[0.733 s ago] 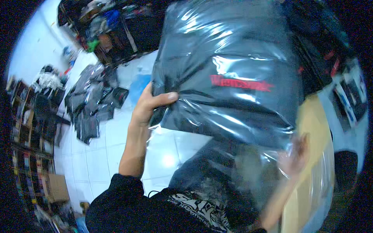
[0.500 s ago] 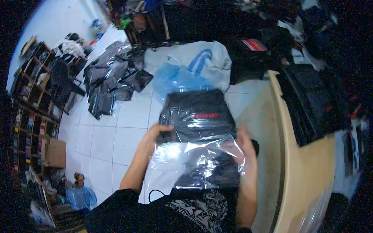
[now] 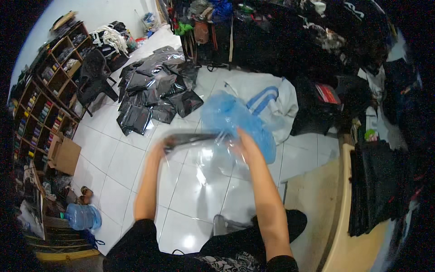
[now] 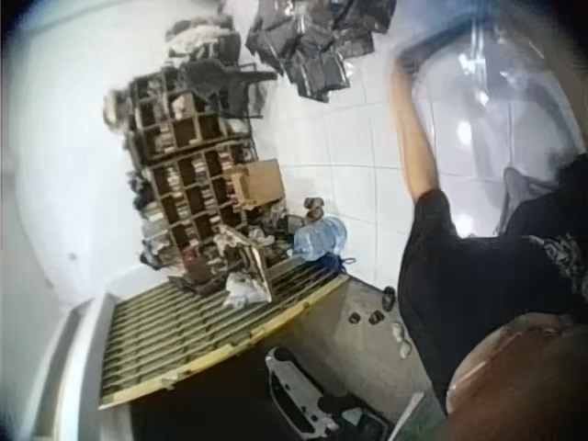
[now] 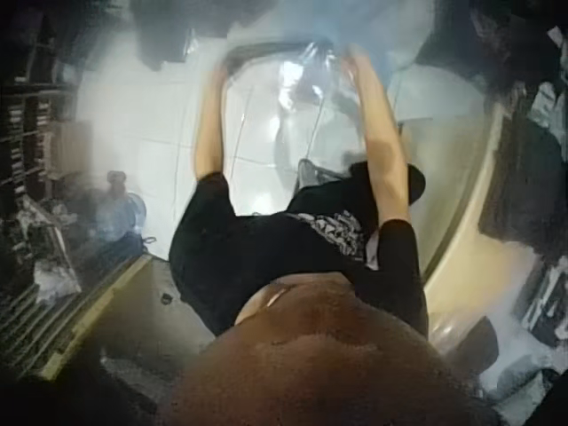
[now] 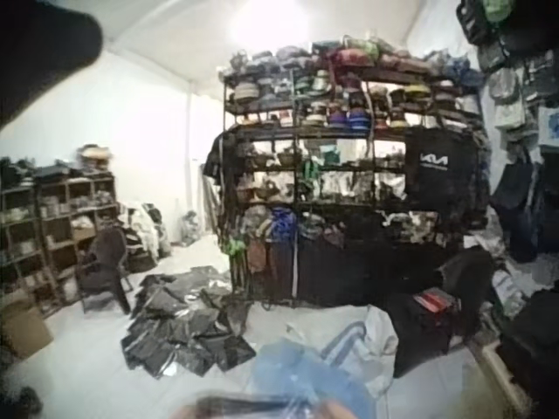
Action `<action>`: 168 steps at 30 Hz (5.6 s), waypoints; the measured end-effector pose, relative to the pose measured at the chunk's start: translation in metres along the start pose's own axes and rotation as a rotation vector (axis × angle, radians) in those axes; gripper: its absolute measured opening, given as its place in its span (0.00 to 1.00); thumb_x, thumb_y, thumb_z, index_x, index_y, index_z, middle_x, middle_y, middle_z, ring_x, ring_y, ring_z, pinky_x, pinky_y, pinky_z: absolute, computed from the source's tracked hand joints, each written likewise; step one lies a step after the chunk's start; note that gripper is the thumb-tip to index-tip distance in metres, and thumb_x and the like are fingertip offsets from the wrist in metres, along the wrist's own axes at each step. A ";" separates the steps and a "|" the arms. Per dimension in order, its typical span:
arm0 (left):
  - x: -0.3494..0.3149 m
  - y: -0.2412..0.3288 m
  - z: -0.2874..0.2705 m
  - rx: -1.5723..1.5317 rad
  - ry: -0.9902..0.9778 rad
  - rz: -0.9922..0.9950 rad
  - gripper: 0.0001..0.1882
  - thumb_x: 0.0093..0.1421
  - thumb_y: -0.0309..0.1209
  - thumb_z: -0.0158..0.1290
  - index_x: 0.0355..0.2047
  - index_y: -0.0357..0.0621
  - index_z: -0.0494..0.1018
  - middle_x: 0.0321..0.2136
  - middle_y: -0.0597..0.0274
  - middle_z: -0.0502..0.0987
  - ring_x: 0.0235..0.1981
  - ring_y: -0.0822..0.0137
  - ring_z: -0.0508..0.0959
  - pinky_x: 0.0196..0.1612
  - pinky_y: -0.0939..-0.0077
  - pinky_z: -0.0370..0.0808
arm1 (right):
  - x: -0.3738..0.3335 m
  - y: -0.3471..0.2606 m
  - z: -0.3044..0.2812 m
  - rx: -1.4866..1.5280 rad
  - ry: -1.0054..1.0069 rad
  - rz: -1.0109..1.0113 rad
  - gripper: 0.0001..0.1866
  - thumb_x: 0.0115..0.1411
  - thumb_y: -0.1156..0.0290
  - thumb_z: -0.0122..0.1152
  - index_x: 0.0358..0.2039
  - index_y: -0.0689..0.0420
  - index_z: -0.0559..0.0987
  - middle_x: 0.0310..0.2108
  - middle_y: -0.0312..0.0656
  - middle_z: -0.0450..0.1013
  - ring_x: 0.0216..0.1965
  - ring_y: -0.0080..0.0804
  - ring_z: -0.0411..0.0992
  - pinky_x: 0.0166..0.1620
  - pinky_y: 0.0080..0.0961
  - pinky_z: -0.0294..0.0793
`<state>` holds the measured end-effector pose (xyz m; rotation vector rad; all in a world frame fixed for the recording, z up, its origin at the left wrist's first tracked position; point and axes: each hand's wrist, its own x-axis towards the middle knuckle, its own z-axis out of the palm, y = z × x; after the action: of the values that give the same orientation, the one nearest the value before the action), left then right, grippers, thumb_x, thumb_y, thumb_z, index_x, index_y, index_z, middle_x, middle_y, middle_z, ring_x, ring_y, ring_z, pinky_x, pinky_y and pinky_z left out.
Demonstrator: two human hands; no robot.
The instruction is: The person opens plastic sleeves by sliding their arms inside, inserts black bags into each sleeve by hand, and tosses the packaged bags onto a pile on the floor.
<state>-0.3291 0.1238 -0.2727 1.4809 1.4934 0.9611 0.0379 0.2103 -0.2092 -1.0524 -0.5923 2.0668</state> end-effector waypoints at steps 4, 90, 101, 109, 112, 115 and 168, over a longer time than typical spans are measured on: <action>0.066 0.097 -0.217 -0.609 0.853 -0.305 0.33 0.55 0.50 0.50 0.56 0.44 0.63 0.48 0.52 0.72 0.47 0.47 0.73 0.46 0.36 0.67 | -0.046 -0.077 0.174 -0.138 0.050 -0.193 0.30 0.62 0.57 0.53 0.52 0.71 0.61 0.48 0.62 0.64 0.51 0.47 0.68 0.48 0.40 0.75; -0.370 0.516 0.711 -0.279 -1.246 1.198 0.10 0.51 0.21 0.53 0.34 0.41 0.79 0.30 0.48 0.79 0.32 0.58 0.80 0.38 0.69 0.74 | -0.782 0.142 -0.252 -1.385 2.363 -0.287 0.09 0.50 0.70 0.62 0.34 0.53 0.80 0.34 0.38 0.75 0.39 0.36 0.71 0.46 0.38 0.62; -0.332 0.490 0.616 -0.255 -1.553 1.245 0.05 0.51 0.23 0.58 0.29 0.38 0.78 0.29 0.59 0.80 0.30 0.61 0.80 0.35 0.72 0.76 | -0.772 0.172 -0.152 -1.585 2.084 -0.429 0.05 0.46 0.70 0.67 0.25 0.54 0.81 0.23 0.34 0.72 0.30 0.27 0.70 0.42 0.30 0.58; -0.331 0.472 0.567 -0.435 -1.601 1.433 0.04 0.46 0.25 0.60 0.24 0.39 0.78 0.26 0.60 0.79 0.33 0.59 0.77 0.39 0.69 0.74 | -0.760 0.201 -0.107 -1.544 2.004 -0.245 0.09 0.43 0.69 0.70 0.22 0.55 0.78 0.25 0.36 0.72 0.32 0.33 0.71 0.41 0.31 0.64; -0.333 0.482 0.549 -0.445 -1.639 1.495 0.20 0.43 0.28 0.64 0.39 0.44 0.76 0.33 0.60 0.79 0.40 0.59 0.76 0.47 0.68 0.69 | -0.768 0.191 -0.069 -1.463 1.931 -0.466 0.10 0.43 0.70 0.70 0.24 0.58 0.76 0.25 0.38 0.73 0.34 0.37 0.73 0.41 0.33 0.68; -0.326 0.496 0.543 -0.277 -1.642 1.551 0.36 0.38 0.29 0.67 0.52 0.47 0.69 0.39 0.58 0.78 0.47 0.60 0.73 0.55 0.66 0.62 | -0.791 0.166 -0.027 -1.342 1.959 -0.708 0.05 0.50 0.72 0.63 0.25 0.59 0.78 0.29 0.40 0.76 0.38 0.39 0.75 0.43 0.32 0.73; -0.289 0.467 0.527 -0.040 -0.797 1.708 0.11 0.52 0.27 0.53 0.37 0.39 0.72 0.35 0.50 0.71 0.36 0.50 0.72 0.38 0.58 0.69 | -0.661 0.008 -0.139 -1.256 1.566 -0.542 0.09 0.56 0.71 0.57 0.36 0.60 0.79 0.30 0.48 0.76 0.28 0.44 0.75 0.32 0.30 0.72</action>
<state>0.3342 -0.1663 -0.0364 2.5601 -0.6439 0.9332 0.4126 -0.2971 0.0313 -2.3013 -1.0340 -0.1612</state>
